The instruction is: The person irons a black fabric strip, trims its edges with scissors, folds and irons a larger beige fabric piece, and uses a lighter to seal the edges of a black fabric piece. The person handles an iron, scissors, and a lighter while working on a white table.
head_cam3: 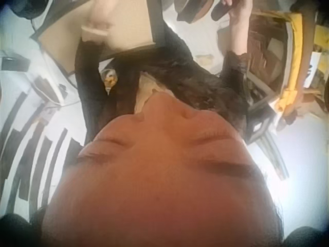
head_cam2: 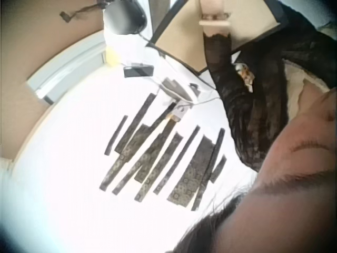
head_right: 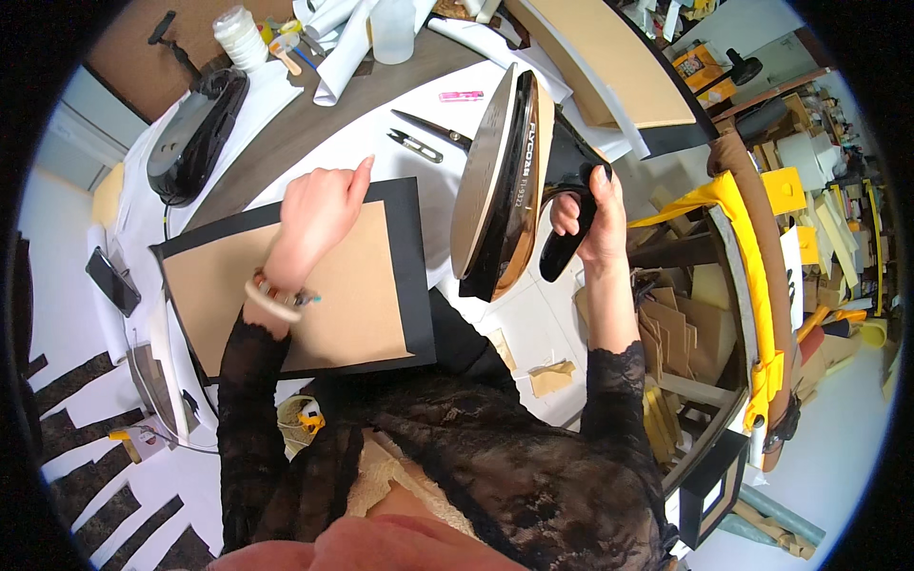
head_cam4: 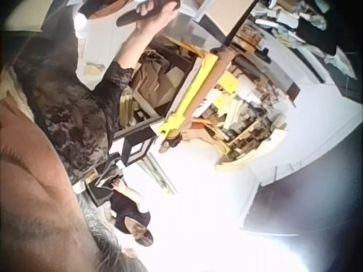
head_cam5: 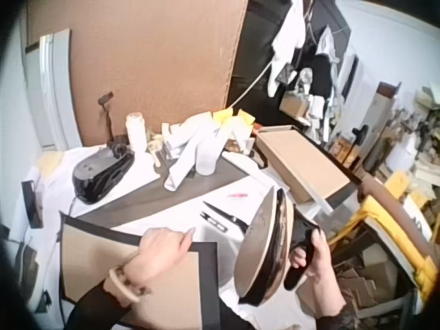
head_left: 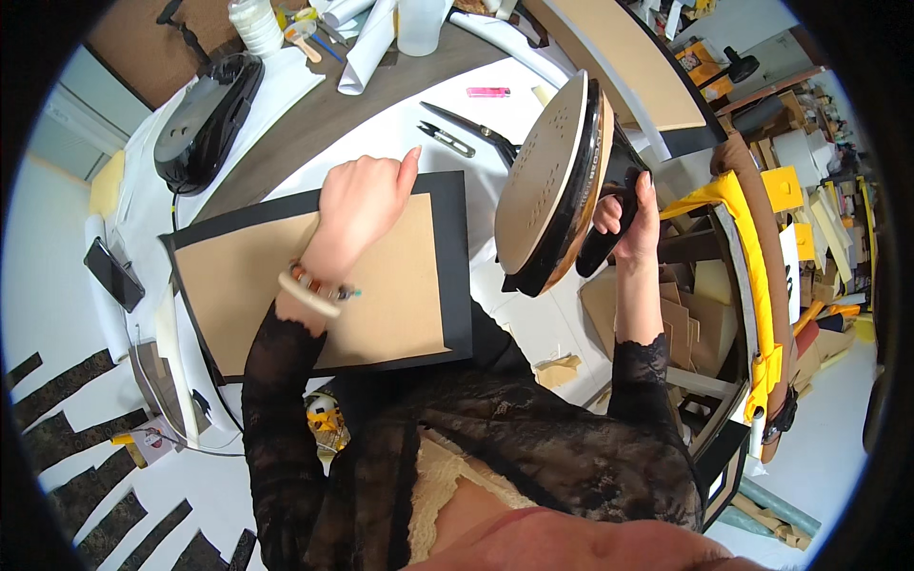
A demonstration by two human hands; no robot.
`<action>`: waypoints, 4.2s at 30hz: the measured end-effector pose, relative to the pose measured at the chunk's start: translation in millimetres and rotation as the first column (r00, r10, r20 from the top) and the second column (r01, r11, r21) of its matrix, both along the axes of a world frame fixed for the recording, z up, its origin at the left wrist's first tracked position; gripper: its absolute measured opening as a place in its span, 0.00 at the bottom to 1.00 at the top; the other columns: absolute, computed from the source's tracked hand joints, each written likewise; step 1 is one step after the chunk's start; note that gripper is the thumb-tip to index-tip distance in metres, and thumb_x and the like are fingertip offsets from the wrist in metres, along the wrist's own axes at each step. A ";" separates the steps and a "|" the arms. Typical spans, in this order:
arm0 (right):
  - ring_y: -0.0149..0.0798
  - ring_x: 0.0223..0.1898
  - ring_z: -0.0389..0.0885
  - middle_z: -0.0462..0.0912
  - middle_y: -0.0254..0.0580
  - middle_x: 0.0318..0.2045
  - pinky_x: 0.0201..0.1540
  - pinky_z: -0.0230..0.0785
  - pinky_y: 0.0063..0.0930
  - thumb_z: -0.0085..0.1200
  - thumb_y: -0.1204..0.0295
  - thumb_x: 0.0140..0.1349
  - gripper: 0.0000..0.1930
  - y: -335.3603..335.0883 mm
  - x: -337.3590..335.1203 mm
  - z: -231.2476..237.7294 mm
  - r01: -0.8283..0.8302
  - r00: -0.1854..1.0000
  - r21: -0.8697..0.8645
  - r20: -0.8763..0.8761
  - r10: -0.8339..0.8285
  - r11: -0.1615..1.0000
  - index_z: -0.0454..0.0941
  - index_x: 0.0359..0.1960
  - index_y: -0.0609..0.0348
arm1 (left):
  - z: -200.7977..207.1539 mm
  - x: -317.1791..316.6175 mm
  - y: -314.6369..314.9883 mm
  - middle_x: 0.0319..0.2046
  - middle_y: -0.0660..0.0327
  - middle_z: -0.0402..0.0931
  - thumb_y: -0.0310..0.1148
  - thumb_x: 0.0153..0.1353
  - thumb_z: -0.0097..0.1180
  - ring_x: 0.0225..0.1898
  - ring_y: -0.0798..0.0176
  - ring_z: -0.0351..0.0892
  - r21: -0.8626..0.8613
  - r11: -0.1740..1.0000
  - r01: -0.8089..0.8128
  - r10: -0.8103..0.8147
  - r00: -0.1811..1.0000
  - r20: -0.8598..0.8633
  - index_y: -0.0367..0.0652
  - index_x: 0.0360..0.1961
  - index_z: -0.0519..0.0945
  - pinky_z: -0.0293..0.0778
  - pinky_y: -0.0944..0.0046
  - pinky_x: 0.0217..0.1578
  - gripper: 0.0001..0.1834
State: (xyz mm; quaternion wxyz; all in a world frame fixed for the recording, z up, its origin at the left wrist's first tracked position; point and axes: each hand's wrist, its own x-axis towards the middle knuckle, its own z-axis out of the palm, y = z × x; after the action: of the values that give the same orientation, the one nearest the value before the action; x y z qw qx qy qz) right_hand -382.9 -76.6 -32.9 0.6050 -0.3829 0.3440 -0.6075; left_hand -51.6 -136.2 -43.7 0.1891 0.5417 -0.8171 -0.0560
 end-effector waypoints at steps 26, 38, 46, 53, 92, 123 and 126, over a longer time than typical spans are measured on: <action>0.31 0.10 0.70 0.75 0.43 0.16 0.14 0.68 0.24 0.60 0.49 0.57 0.36 45.8 -4.5 68.9 0.046 0.993 -0.445 -0.074 -0.088 0.894 0.65 0.50 0.74 | 88.1 -19.3 75.0 0.14 0.67 0.63 0.31 0.56 0.56 0.17 0.65 0.66 -0.774 0.606 0.183 -0.195 0.978 0.078 0.47 0.16 0.73 0.62 0.66 0.19 0.12; 0.30 0.12 0.69 0.75 0.44 0.21 0.16 0.70 0.25 0.58 0.53 0.60 0.32 43.7 -7.3 31.2 0.195 0.977 -0.425 0.008 -0.212 0.884 0.66 0.51 0.73 | 96.7 -29.2 82.5 0.16 0.66 0.60 0.72 0.37 0.62 0.17 0.66 0.64 -0.714 0.685 0.142 -0.141 0.988 0.062 0.47 0.15 0.66 0.61 0.68 0.19 0.37; 0.30 0.12 0.68 0.71 0.40 0.18 0.17 0.69 0.25 0.57 0.52 0.61 0.31 51.7 -3.9 7.5 0.242 0.959 -0.351 -0.053 -0.277 0.905 0.66 0.53 0.66 | 90.3 -37.7 90.6 0.16 0.67 0.57 0.67 0.37 0.67 0.18 0.67 0.60 -0.719 0.676 0.163 -0.213 0.977 0.021 0.47 0.14 0.66 0.56 0.67 0.18 0.34; 0.30 0.12 0.70 0.77 0.46 0.26 0.18 0.72 0.27 0.60 0.57 0.59 0.30 54.3 -5.6 3.5 0.218 0.971 -0.367 -0.016 -0.240 0.904 0.67 0.52 0.73 | 93.6 -42.7 98.2 0.16 0.67 0.59 0.56 0.42 0.70 0.18 0.66 0.63 -0.719 0.686 0.107 -0.166 0.986 -0.011 0.47 0.16 0.69 0.56 0.67 0.20 0.27; 0.31 0.15 0.76 0.80 0.54 0.35 0.12 0.65 0.19 0.62 0.49 0.53 0.39 19.5 -8.8 99.2 0.041 0.979 -0.659 -0.124 -0.162 0.751 0.68 0.51 0.76 | 96.5 -41.5 103.4 0.13 0.64 0.65 0.49 0.41 0.70 0.15 0.61 0.68 -0.574 0.804 0.157 -0.204 0.979 -0.019 0.45 0.17 0.73 0.61 0.64 0.17 0.21; 0.32 0.45 0.76 0.80 0.31 0.38 0.53 0.66 0.29 0.65 0.79 0.50 0.21 -350.5 458.4 139.1 -0.960 0.238 -0.235 -0.971 0.007 0.154 0.75 0.47 0.55 | 195.1 136.0 139.0 0.15 0.68 0.57 0.52 0.47 0.68 0.14 0.68 0.58 -0.517 0.848 -0.118 0.386 0.806 0.449 0.45 0.20 0.69 0.53 0.69 0.17 0.25; 0.33 0.44 0.74 0.79 0.31 0.37 0.50 0.64 0.30 0.64 0.80 0.50 0.21 -363.7 495.2 112.4 -0.976 0.136 -0.109 -0.981 0.137 0.187 0.75 0.47 0.53 | 193.0 151.3 139.5 0.14 0.68 0.57 0.52 0.43 0.71 0.14 0.67 0.58 -0.495 0.848 -0.189 0.448 0.755 0.478 0.44 0.21 0.70 0.53 0.68 0.17 0.26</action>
State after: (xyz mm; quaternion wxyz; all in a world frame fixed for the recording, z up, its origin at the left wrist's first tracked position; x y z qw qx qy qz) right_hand 112.3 -440.3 79.5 0.3137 -0.9460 0.0499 -0.0653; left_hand 99.7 3.3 149.3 0.0503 0.6132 -0.7202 0.3206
